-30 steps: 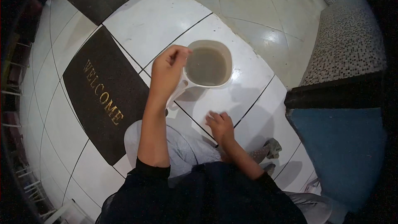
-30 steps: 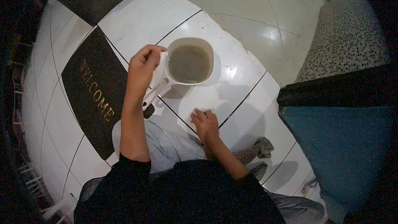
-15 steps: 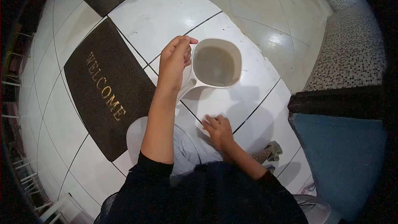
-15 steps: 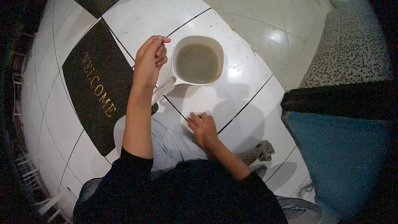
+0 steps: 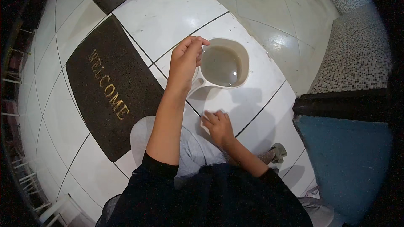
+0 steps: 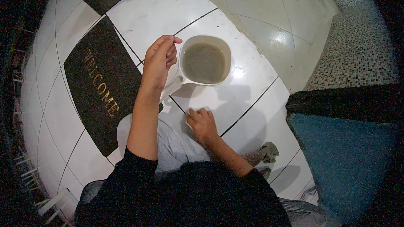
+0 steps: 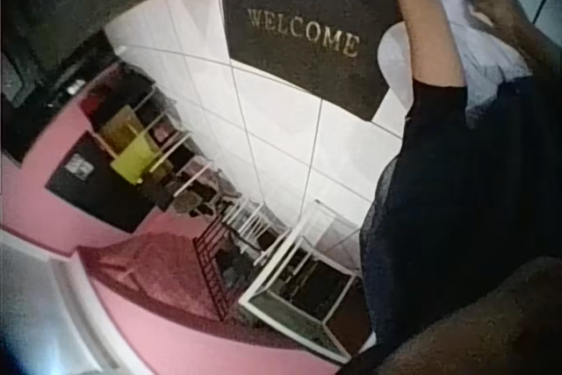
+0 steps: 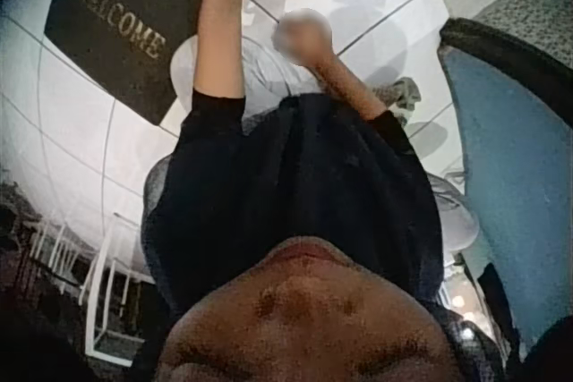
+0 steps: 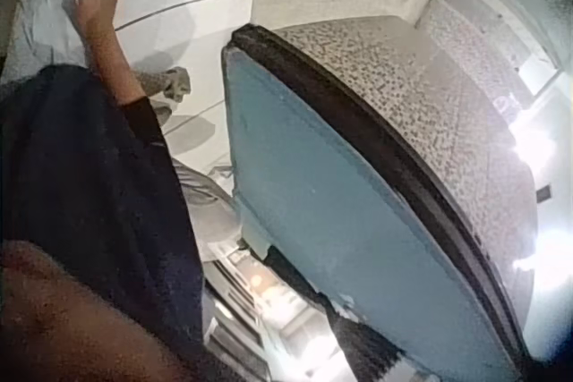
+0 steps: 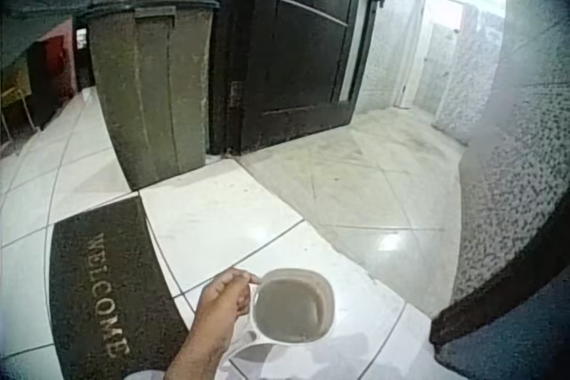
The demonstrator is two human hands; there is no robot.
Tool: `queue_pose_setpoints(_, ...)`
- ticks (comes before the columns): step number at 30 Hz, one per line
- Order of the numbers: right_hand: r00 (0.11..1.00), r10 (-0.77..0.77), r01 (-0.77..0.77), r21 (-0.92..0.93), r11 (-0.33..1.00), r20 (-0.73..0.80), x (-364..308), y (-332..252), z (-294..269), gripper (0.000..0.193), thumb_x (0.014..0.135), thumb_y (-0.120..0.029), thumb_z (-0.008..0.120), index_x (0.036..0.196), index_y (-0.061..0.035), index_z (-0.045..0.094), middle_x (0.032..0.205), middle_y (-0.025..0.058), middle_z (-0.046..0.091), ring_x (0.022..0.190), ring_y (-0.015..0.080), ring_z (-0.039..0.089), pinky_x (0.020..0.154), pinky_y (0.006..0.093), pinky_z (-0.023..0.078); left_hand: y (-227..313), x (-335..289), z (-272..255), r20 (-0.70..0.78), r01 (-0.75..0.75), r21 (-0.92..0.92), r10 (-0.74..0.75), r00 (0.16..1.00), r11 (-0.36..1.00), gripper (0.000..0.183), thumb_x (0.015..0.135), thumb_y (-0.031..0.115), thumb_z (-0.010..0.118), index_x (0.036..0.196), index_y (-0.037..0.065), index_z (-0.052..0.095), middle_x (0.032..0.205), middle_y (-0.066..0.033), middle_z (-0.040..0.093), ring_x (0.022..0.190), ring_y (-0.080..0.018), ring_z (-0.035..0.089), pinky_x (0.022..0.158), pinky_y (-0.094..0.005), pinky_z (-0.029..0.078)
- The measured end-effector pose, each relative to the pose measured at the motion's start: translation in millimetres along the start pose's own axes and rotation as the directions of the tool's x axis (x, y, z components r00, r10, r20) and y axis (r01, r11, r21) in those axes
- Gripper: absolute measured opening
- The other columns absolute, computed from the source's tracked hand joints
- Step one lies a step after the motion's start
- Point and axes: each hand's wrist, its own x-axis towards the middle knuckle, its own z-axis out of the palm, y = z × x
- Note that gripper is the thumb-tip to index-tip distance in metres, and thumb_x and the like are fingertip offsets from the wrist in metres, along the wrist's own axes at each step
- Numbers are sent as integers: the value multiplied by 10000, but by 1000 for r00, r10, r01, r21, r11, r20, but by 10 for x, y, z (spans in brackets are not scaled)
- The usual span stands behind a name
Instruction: The person scrapes material from a joint between floor tiles using a tool, wipes the surface with a cloth, and applies white filler to the joint.
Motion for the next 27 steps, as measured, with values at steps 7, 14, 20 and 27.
queue_pose_setpoints(7, 998, -2, 1, -18, 1000, -60, -218, 45, -5, 233, 725, -164, 585, 945, -106, 639, 1149, 32, 556, 932, 218, 518, 741, 374, 411, -43, -18, -107, -29, 18, 15, -18, 999, 1000, 201, 924, 190, 479, 893, 15, 572, 592, 82, 318, 499, -13, 259, 450, -183, 214)
queue_pose_setpoints(14, 995, -43, 44, 6, 999, -89, 136, 46, 28, 240, 738, -155, 567, 953, -82, 646, 1124, 39, 569, 916, 233, 515, 738, 377, 409, -21, 25, 76, 33, -23, 37, 21, 999, 999, 204, 923, 184, 477, 878, 16, 581, 590, 81, 324, 496, -17, 259, 456, -182, 216)
queue_pose_setpoints(20, 998, 25, -28, -38, 999, -66, 496, -9, 165, 255, 755, -159, 545, 975, -75, 644, 1116, 42, 571, 916, 245, 505, 763, 377, 399, -63, -12, 6, 32, 18, 70, -21, 999, 997, 216, 931, 181, 463, 882, 11, 588, 583, 82, 324, 496, -19, 263, 462, -191, 216)
queue_pose_setpoints(27, 996, 10, -7, 41, 999, -83, 64, -10, 18, 233, 744, -141, 552, 945, -79, 652, 1072, 50, 572, 943, 233, 509, 762, 375, 409, -56, -10, 93, 31, 45, 106, -49, 998, 993, 225, 914, 228, 502, 843, 57, 629, 606, 87, 375, 546, -20, 305, 505, -200, 262)
